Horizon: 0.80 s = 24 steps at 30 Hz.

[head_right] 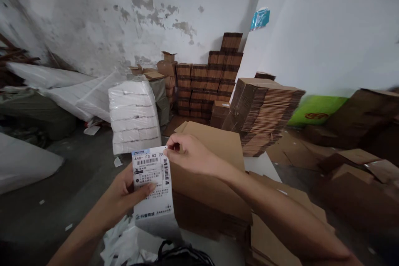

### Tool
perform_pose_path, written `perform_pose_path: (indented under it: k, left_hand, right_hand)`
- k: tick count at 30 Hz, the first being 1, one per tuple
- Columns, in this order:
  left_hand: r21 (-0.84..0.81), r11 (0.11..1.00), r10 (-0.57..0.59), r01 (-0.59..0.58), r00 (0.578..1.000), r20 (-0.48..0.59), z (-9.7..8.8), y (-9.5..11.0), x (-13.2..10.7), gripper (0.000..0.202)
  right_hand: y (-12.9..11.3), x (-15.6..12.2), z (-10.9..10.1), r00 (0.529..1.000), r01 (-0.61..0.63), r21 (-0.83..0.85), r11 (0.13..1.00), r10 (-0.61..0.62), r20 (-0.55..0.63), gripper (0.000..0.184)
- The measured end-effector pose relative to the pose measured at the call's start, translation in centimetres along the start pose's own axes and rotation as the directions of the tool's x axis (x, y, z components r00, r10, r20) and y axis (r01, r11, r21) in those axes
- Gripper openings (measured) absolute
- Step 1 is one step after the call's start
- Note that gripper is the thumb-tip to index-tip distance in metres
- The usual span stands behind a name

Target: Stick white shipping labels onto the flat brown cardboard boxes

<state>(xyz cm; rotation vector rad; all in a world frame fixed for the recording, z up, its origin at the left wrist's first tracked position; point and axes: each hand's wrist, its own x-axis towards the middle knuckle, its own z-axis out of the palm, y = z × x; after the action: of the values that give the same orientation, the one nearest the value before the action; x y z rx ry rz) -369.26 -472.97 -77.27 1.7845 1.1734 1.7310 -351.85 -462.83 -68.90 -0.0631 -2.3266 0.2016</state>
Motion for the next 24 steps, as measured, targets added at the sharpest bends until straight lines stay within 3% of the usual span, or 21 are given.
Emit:
perform_pose_path:
  k: [3,6,8,10,11,12,13,14,15,16,17,18,19,21,22,24]
  left_hand:
    - [-0.361,0.923,-0.136,0.129,0.991,0.006,-0.1,0.1,0.7,0.049]
    - [-0.672,0.661,-0.292,0.336,0.939,0.182,-0.3,0.5,2.2,0.047]
    - [-0.678,0.597,-0.328,0.429,0.902,0.281,-0.3,0.8,3.5,0.034]
    - [-0.631,0.636,-0.338,0.444,0.896,0.289,-0.7,0.7,4.9,0.027]
    - [-0.617,0.667,-0.331,0.418,0.908,0.257,-1.0,0.6,5.6,0.027]
    - [-0.619,0.696,-0.317,0.364,0.929,0.19,-1.5,0.3,6.2,0.03]
    - [-0.632,0.719,-0.304,0.29,0.948,0.09,-2.1,-0.1,6.8,0.033]
    - [-0.641,0.74,-0.29,0.205,0.957,-0.029,-2.8,-0.5,7.2,0.035]
    - [-0.636,0.761,-0.278,0.128,0.95,-0.14,-3.5,-0.8,7.4,0.037]
    - [-0.621,0.779,-0.27,0.084,0.939,-0.212,-4.2,-1.2,7.5,0.037]
    - [-0.604,0.793,-0.27,0.079,0.935,-0.231,-4.6,-1.5,7.5,0.036]
    - [-0.587,0.803,-0.274,0.105,0.939,-0.207,-4.8,-1.6,7.2,0.034]
    - [-0.566,0.812,-0.276,0.141,0.947,-0.161,-4.9,-1.7,6.9,0.032]
    - [-0.52,0.828,-0.285,0.209,0.956,-0.069,-4.3,-1.5,6.0,0.03]
    - [-0.499,0.835,-0.29,0.23,0.956,-0.044,-3.9,-1.4,5.5,0.03]
    - [-0.452,0.855,-0.301,0.255,0.953,-0.032,-3.1,-1.1,4.9,0.029]
  right_hand:
    - [0.0,-0.5,0.5,0.987,0.1,-0.06,0.993,-0.106,-0.12,0.01]
    - [-0.5,-1.5,1.7,0.946,0.26,-0.278,0.925,-0.302,-0.117,0.014]
    - [-1.5,-2.7,2.2,0.895,0.394,-0.421,0.817,-0.446,-0.029,0.014]
    - [-3.1,-4.3,1.8,0.834,0.504,-0.456,0.734,-0.55,0.036,0.012]
    - [-3.9,-5.1,1.1,0.821,0.525,-0.428,0.736,-0.571,0.025,0.009]
    - [-4.5,-5.8,0.0,0.814,0.519,-0.376,0.768,-0.578,-0.056,0.007]
    - [-4.8,-6.3,-1.4,0.796,0.494,-0.306,0.814,-0.565,-0.217,0.006]
    - [-4.7,-6.4,-3.0,0.746,0.462,-0.225,0.858,-0.514,-0.424,0.006]
    - [-4.0,-6.2,-4.6,0.652,0.434,-0.148,0.889,-0.423,-0.629,0.006]
    - [-2.7,-5.7,-6.1,0.566,0.384,-0.083,0.92,-0.305,-0.766,0.006]
    - [-0.9,-5.0,-7.3,0.524,0.308,-0.033,0.951,-0.199,-0.828,0.008]
    - [1.4,-4.1,-8.1,0.535,0.214,0.0,0.977,-0.117,-0.837,0.013]
    - [3.9,-3.3,-8.4,0.63,0.066,0.005,0.998,-0.037,-0.776,0.018]
    - [8.9,-2.1,-7.5,0.742,-0.144,-0.063,0.988,0.066,-0.667,0.026]
    - [10.9,-1.8,-6.5,0.769,-0.219,-0.116,0.969,0.097,-0.632,0.028]
    - [13.5,-1.9,-4.2,0.774,-0.319,-0.213,0.923,0.124,-0.621,0.026]
